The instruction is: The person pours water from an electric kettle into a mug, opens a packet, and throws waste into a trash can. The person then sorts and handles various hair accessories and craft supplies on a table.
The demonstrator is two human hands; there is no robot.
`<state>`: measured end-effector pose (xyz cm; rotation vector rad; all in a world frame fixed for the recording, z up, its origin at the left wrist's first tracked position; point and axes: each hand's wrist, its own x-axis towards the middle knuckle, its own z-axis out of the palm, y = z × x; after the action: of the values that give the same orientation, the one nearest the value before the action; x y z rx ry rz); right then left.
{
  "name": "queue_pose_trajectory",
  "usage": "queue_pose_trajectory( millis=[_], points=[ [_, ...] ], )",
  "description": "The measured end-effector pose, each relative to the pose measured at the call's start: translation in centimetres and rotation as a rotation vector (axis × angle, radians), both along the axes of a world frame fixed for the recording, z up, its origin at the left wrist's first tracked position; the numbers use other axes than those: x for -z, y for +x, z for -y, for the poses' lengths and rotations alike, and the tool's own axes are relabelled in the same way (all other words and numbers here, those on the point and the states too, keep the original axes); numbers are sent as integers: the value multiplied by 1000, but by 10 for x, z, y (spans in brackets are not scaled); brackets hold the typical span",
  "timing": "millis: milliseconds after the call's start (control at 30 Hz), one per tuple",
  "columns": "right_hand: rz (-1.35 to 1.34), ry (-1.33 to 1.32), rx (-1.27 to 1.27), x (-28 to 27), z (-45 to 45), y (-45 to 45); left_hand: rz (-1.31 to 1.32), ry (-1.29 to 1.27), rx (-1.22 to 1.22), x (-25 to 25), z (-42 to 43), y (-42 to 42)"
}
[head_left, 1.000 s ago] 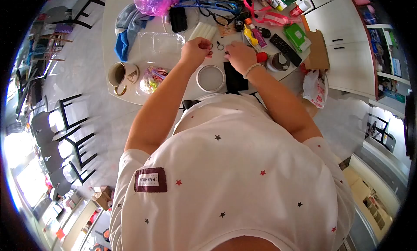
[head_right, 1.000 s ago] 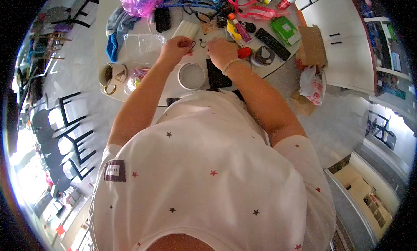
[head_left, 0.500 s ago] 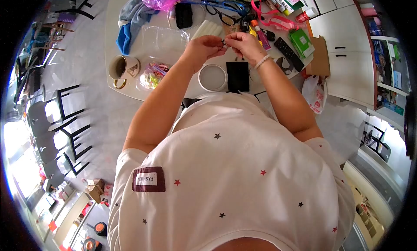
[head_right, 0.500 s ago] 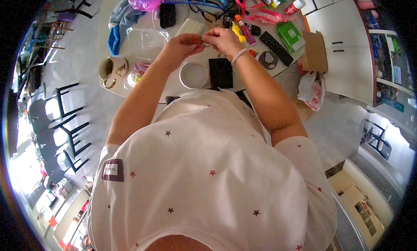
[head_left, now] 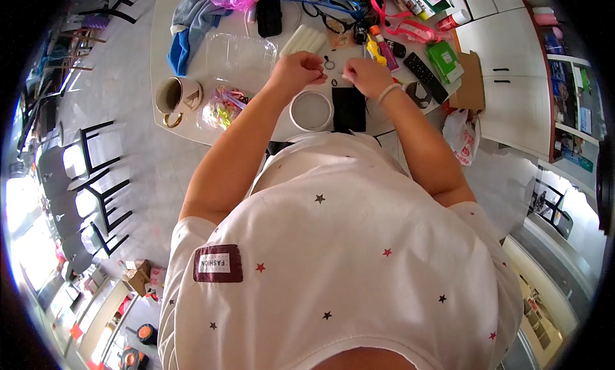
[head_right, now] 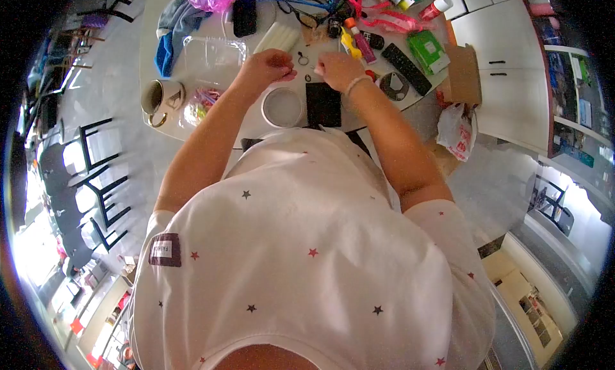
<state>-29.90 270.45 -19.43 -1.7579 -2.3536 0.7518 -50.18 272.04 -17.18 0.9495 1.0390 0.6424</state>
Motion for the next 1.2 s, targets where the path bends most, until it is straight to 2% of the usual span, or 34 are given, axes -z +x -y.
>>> queue_pose_trajectory(
  millis=[67, 200, 300, 400, 533, 633, 733, 833, 933, 1033, 1133, 1200],
  points=[
    [-246, -47, 57, -15, -7, -2, 22, -6, 20, -9, 0, 6],
    [-348, 47, -19, -42, -12, -10, 47, -25, 74, -16, -4, 16],
    [-391, -214, 164, -61, -12, -8, 10, -36, -21, -17, -6, 18],
    [-82, 56, 64, -29, -8, 13, 22, -43, -102, -15, -7, 10],
    [247, 36, -134, -3, 17, 18, 79, -53, -219, -14, -10, -2],
    [206, 30, -48, -1, 22, 12, 106, -61, -304, -17, -11, -10],
    [-177, 35, 80, 4, 10, 8, 52, -41, -295, -30, -6, -13],
    [-766, -361, 377, -6, -3, 1, -41, -19, -199, -32, -2, -12],
    [-975, -489, 465, -33, -5, -8, -37, -52, -125, -35, 4, -9],
    [-923, -435, 469, -37, -6, -13, -26, -62, -135, -35, 6, -5],
    [-488, 13, 160, -13, -11, -5, -2, -26, -174, -34, 2, -11],
    [-261, 1, 85, -2, -14, -3, 1, -12, -202, -38, 2, -16]
  ],
)
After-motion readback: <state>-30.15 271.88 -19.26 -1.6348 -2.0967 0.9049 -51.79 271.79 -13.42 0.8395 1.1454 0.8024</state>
